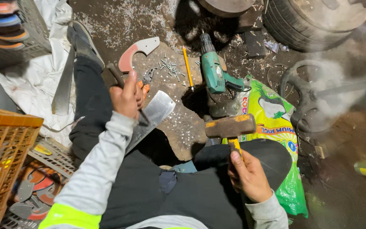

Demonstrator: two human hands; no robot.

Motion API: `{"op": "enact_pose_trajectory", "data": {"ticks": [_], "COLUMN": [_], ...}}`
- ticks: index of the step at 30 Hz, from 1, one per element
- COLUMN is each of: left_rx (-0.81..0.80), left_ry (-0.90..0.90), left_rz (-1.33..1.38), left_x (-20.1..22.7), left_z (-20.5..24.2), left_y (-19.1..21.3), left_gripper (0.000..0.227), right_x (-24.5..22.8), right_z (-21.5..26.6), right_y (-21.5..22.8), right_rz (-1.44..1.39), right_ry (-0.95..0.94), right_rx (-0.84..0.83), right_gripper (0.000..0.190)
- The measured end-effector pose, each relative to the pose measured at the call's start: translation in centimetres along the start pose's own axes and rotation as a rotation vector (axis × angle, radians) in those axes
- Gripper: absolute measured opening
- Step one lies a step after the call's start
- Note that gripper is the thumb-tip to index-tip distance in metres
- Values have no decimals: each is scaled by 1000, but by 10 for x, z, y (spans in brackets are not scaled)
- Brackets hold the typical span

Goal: The person aligns a metal sickle blade with a handle, marks the blade with a pencil, and uses a hammer to drive a pin through the aligned parts. The person then uses a screwdriver to tighten the pin, securing the blade to the handle.

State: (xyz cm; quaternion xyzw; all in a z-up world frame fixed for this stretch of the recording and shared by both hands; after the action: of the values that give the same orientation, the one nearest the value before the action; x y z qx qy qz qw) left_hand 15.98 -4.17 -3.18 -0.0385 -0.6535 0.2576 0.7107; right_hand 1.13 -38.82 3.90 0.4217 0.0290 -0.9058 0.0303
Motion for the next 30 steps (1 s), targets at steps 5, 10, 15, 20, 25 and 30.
{"op": "enact_pose_trajectory", "data": {"ticks": [5,10,15,20,25,30], "left_rx": [57,76,70,66,59,45], "left_ry": [21,66,86,51,-42,13], "left_rz": [259,273,329,412,353,405], "left_x": [-17,-10,6,20,11,-14], "left_z": [-25,-28,-18,6,8,0], "left_y": [-7,1,6,20,24,6], "left_gripper": [62,55,53,54,62,60], "right_x": [17,17,15,14,17,16], "right_z": [-12,-29,-39,-45,-49,-53], "right_y": [13,23,24,15,7,4], "right_rz": [-115,-286,-360,-230,-155,-141], "right_ry": [-128,-148,-169,-249,-293,-276], "right_rx": [-31,-89,-70,-21,45,8], "right_gripper": [38,42,44,43,45,44]}}
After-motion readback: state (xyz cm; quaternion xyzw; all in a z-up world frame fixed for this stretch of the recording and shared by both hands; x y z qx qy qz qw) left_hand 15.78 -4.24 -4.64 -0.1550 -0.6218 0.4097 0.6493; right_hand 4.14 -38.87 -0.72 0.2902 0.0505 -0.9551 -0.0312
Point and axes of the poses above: each hand's wrist, its own z-axis away from the middle knuckle, its own y-axis out of the back of the hand, x = y × z, the point moved 2 cm from there along -z, towards the middle knuckle, and after that the axes turned 1 degree about y, right-handed, at the moved point
